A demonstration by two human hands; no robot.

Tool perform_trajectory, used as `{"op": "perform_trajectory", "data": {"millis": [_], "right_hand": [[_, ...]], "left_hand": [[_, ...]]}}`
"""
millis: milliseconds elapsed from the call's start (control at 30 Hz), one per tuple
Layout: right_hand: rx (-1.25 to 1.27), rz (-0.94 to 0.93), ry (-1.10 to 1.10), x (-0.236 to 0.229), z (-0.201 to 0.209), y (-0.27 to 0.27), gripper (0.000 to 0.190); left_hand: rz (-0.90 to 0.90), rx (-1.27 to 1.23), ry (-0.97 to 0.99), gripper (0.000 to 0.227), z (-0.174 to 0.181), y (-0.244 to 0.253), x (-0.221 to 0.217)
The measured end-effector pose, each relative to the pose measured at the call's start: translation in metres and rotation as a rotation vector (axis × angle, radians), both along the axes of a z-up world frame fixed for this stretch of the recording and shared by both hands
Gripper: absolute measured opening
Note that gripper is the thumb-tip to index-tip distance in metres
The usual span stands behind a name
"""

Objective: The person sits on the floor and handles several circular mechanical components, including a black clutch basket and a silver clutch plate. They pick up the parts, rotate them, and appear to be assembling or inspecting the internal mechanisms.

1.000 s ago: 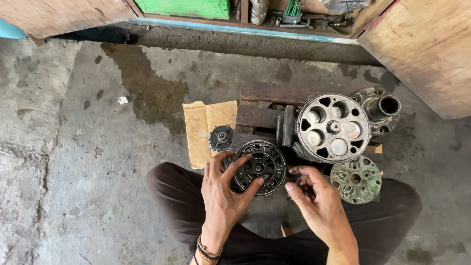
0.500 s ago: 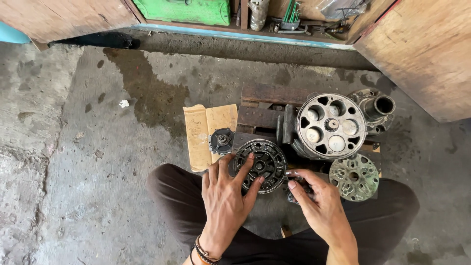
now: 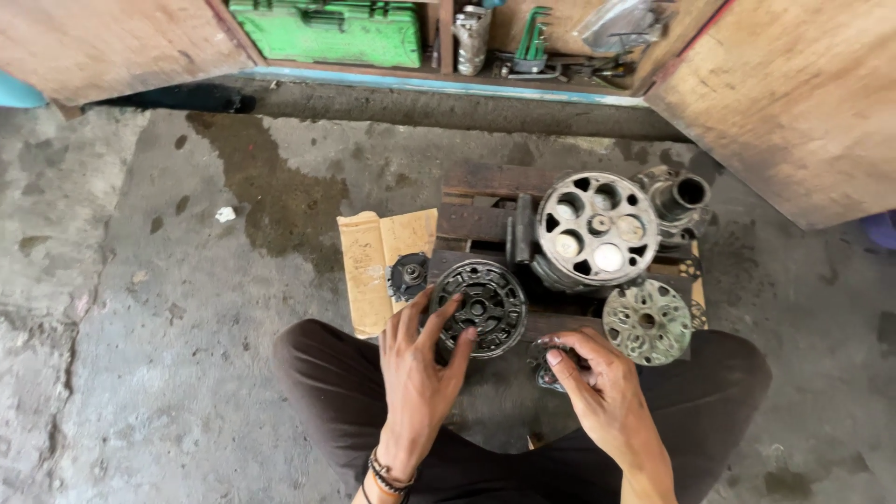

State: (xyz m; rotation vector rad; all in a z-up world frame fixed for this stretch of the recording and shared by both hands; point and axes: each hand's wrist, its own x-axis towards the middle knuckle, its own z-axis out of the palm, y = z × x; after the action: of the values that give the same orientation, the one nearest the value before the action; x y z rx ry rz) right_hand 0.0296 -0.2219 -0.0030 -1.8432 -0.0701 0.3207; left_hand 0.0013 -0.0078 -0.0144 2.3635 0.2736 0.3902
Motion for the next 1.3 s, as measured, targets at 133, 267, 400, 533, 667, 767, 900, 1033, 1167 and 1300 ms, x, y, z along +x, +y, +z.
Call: {"op": "perform_trajectory", "data": {"millis": [133, 267, 400, 533, 667, 767, 900, 1033, 1167, 1300], "right_hand": [[0.008, -0.037, 0.059, -0.011, -0.009, -0.019, 0.018], [0.001, -0.078, 0.092, -0.018, -0.015, -0.033, 0.02], [-0.019, -0.076, 0.118, -0.025, -0.015, -0.041, 0.021], [-0.005, -0.08, 0.107, -0.029, -0.015, -0.052, 0.019], [0.026, -0.146, 0.127, -0.034, -0.022, -0.071, 0.018], [0.065, -0.178, 0.109, -0.037, -0.029, -0.085, 0.016], [0.035, -0.14, 0.047, -0.038, -0.033, -0.1, 0.016], [-0.122, -0.236, -0.021, -0.028, -0.044, -0.13, 0.017], [-0.188, -0.378, -0.057, -0.016, -0.027, -0.135, 0.026], [-0.434, -0.429, -0.126, -0.008, -0.02, -0.126, 0.029]], "left_hand": [[-0.011, 0.026, -0.004, 0.044, -0.007, 0.001, -0.006], [-0.045, 0.123, -0.041, 0.039, -0.008, 0.001, -0.005], [-0.065, 0.18, -0.046, 0.034, 0.0, -0.001, -0.004], [-0.062, 0.23, -0.049, 0.033, 0.006, -0.005, -0.005], [-0.012, 0.296, -0.022, 0.039, 0.004, -0.009, -0.007], [0.008, 0.331, -0.028, 0.039, 0.004, -0.009, -0.005], [-0.022, 0.341, -0.056, 0.038, 0.004, -0.007, -0.002], [-0.038, 0.317, -0.063, 0.039, 0.003, -0.006, -0.005], [-0.045, 0.293, -0.049, 0.04, 0.002, -0.009, -0.009], [-0.024, 0.291, -0.065, 0.045, -0.001, -0.011, -0.011]]}}
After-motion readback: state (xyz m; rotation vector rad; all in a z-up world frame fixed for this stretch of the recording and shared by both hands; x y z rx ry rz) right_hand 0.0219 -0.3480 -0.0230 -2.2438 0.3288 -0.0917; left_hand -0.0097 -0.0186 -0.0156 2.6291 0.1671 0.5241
